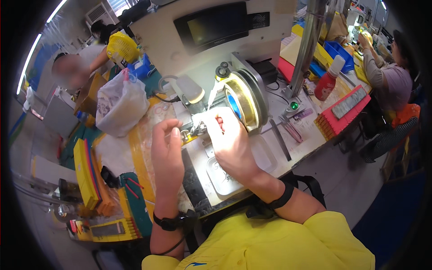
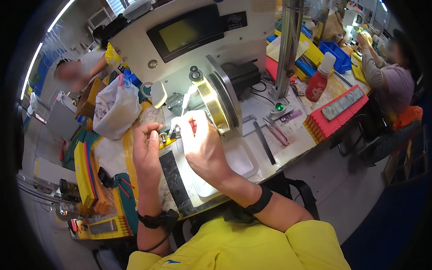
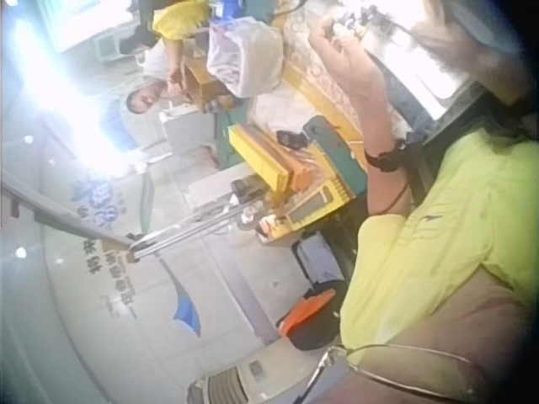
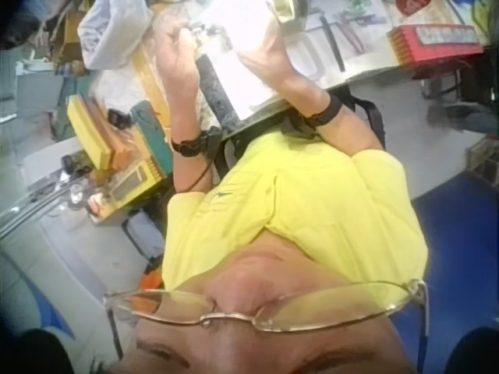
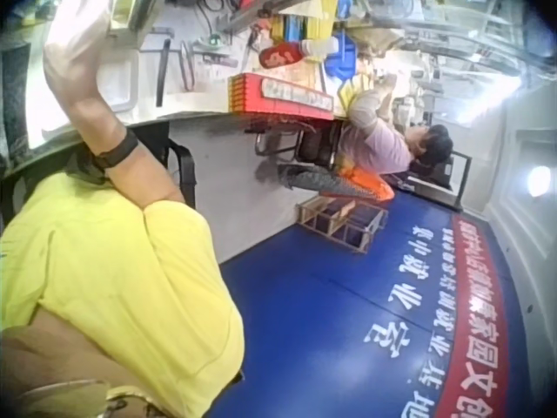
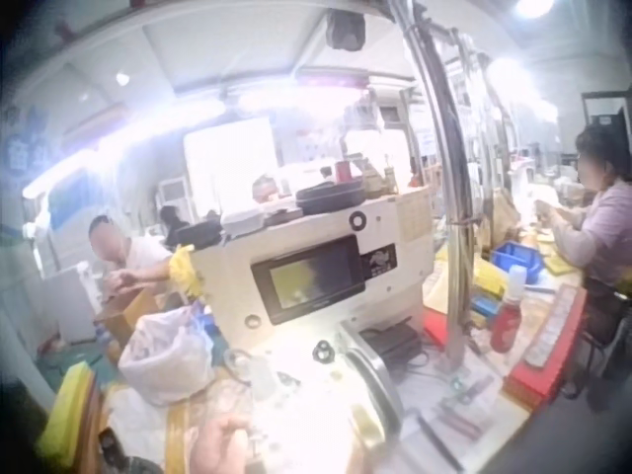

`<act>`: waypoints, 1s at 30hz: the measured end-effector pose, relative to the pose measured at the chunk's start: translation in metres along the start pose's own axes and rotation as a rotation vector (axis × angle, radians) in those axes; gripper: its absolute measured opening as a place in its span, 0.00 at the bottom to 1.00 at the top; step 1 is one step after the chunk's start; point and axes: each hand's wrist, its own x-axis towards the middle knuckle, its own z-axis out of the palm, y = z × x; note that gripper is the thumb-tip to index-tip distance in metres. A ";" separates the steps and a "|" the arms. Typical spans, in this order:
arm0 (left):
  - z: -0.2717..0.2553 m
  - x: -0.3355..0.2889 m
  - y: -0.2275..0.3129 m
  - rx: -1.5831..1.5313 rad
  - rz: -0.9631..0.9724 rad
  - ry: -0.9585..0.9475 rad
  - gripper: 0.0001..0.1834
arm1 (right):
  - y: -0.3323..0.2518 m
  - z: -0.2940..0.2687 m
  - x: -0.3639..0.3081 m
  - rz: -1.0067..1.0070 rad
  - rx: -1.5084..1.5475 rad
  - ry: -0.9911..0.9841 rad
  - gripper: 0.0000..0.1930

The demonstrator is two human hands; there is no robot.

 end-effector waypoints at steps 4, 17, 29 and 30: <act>-0.014 -0.010 -0.010 0.302 -0.088 -0.239 0.08 | 0.004 -0.006 0.002 -0.038 -0.121 -0.034 0.07; -0.005 -0.018 -0.035 -0.230 -0.379 -0.334 0.07 | -0.002 0.005 -0.004 0.103 0.284 0.019 0.08; -0.005 -0.005 -0.019 0.594 0.126 -0.323 0.10 | 0.024 0.012 -0.003 -0.018 0.276 0.028 0.06; -0.007 -0.006 -0.043 0.439 0.159 -0.248 0.06 | 0.019 0.016 -0.003 -0.016 0.134 0.039 0.08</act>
